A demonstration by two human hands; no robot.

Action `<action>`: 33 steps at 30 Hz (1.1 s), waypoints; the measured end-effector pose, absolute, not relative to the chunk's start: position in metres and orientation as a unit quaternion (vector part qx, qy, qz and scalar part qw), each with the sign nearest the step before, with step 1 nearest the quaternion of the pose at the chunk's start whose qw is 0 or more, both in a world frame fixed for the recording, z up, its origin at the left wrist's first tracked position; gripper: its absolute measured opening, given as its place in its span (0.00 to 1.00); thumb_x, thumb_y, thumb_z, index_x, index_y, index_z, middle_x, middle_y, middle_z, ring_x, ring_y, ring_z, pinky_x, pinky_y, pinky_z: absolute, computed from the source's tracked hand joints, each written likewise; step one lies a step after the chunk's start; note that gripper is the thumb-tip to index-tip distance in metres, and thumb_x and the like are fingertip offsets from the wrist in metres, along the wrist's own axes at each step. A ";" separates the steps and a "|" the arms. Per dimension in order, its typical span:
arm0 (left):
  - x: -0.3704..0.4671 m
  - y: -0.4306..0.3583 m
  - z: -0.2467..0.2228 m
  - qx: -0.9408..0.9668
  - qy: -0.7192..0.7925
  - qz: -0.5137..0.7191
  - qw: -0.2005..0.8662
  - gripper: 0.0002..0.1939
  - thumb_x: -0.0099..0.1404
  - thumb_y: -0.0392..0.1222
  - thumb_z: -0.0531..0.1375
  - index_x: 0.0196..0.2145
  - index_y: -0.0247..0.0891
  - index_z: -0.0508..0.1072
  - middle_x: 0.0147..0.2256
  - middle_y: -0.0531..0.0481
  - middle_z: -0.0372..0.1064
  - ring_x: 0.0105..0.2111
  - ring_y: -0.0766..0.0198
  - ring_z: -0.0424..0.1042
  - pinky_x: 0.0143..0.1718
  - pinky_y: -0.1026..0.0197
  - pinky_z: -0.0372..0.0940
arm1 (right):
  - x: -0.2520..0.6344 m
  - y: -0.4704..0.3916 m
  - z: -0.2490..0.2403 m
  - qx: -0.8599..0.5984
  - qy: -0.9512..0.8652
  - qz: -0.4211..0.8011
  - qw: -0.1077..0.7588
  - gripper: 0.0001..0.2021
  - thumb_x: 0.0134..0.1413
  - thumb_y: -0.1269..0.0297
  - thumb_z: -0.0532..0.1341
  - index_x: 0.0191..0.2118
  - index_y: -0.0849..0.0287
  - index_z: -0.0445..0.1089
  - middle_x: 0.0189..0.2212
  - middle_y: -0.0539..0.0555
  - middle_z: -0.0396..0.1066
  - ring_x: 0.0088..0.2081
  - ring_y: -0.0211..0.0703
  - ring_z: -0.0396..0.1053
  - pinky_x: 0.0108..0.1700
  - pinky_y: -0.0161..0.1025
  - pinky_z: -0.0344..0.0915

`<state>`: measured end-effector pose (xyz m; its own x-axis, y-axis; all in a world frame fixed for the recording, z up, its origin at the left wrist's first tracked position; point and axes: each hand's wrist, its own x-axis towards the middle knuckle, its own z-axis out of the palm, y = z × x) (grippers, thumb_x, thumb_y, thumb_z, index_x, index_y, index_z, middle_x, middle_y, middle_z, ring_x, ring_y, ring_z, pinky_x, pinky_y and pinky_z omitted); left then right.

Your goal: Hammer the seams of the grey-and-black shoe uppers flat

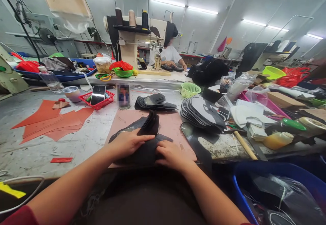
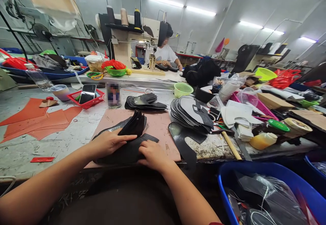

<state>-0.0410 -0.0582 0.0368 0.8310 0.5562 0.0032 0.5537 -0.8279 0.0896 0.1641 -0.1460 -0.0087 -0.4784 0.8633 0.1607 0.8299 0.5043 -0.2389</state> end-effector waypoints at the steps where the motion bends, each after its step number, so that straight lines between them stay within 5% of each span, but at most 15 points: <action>1: -0.040 -0.059 0.038 0.958 0.285 0.003 0.040 0.18 0.66 0.41 0.50 0.51 0.56 0.67 0.43 0.50 0.68 0.34 0.61 0.72 0.35 0.62 0.65 | 0.165 -0.144 -0.005 -0.501 -0.853 0.085 0.116 0.10 0.45 0.62 0.68 0.34 0.58 0.70 0.34 0.52 0.70 0.37 0.42 0.67 0.37 0.36 0.64; 4: -0.039 -0.064 0.038 0.963 0.267 -0.027 0.031 0.14 0.64 0.44 0.55 0.48 0.52 0.71 0.43 0.49 0.68 0.35 0.59 0.73 0.34 0.62 0.65 | 0.167 -0.141 0.005 -0.507 -0.850 0.114 0.082 0.08 0.47 0.64 0.67 0.36 0.57 0.71 0.35 0.51 0.70 0.38 0.41 0.67 0.38 0.35 0.63; 8: -0.040 -0.067 0.034 0.968 0.246 -0.040 0.020 0.24 0.53 0.52 0.65 0.48 0.50 0.70 0.46 0.48 0.66 0.36 0.56 0.73 0.34 0.61 0.66 | 0.164 -0.143 0.010 -0.499 -0.862 0.074 0.041 0.08 0.50 0.68 0.63 0.39 0.59 0.70 0.36 0.53 0.70 0.38 0.43 0.67 0.37 0.36 0.63; 19: -0.036 -0.077 0.037 0.975 0.213 -0.070 0.012 0.28 0.47 0.47 0.70 0.46 0.43 0.69 0.53 0.43 0.61 0.41 0.50 0.73 0.37 0.55 0.69 | 0.153 -0.147 0.005 -0.483 -0.876 -0.013 0.002 0.06 0.51 0.68 0.58 0.34 0.62 0.70 0.30 0.57 0.71 0.33 0.46 0.68 0.30 0.38 0.62; 23: -0.034 -0.079 0.035 0.978 0.198 -0.068 -0.005 0.20 0.53 0.46 0.66 0.43 0.41 0.70 0.55 0.42 0.59 0.39 0.53 0.73 0.35 0.57 0.69 | 0.152 -0.140 -0.001 -0.491 -0.870 -0.037 0.039 0.05 0.51 0.69 0.58 0.34 0.62 0.69 0.27 0.56 0.72 0.30 0.46 0.69 0.30 0.39 0.62; 26: -0.034 -0.077 0.032 0.976 0.208 -0.059 -0.030 0.07 0.63 0.39 0.55 0.38 0.40 0.72 0.48 0.43 0.65 0.34 0.58 0.74 0.29 0.61 0.67 | 0.155 -0.139 -0.009 -0.499 -0.851 -0.080 0.146 0.07 0.53 0.73 0.55 0.36 0.61 0.69 0.28 0.56 0.72 0.32 0.44 0.69 0.33 0.39 0.63; 30: -0.036 -0.069 0.033 0.967 0.252 -0.026 -0.026 0.13 0.66 0.39 0.49 0.42 0.44 0.72 0.39 0.47 0.69 0.28 0.61 0.72 0.27 0.63 0.64 | 0.159 -0.149 -0.018 -0.467 -0.796 -0.177 0.341 0.11 0.57 0.74 0.53 0.41 0.58 0.69 0.40 0.58 0.71 0.43 0.45 0.66 0.46 0.43 0.61; 33: -0.041 -0.061 0.035 0.953 0.303 -0.003 -0.010 0.14 0.65 0.40 0.49 0.45 0.46 0.71 0.36 0.49 0.68 0.28 0.61 0.72 0.29 0.63 0.64 | 0.158 -0.154 -0.023 -0.445 -0.837 -0.126 0.293 0.05 0.54 0.66 0.59 0.37 0.58 0.70 0.38 0.56 0.71 0.39 0.45 0.66 0.42 0.42 0.62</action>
<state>-0.0408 -0.0611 0.0354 0.8163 0.5776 0.0001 0.5774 -0.8162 -0.0205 0.1579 -0.1536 -0.0233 -0.4317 0.6708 0.6031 0.8189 0.5718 -0.0497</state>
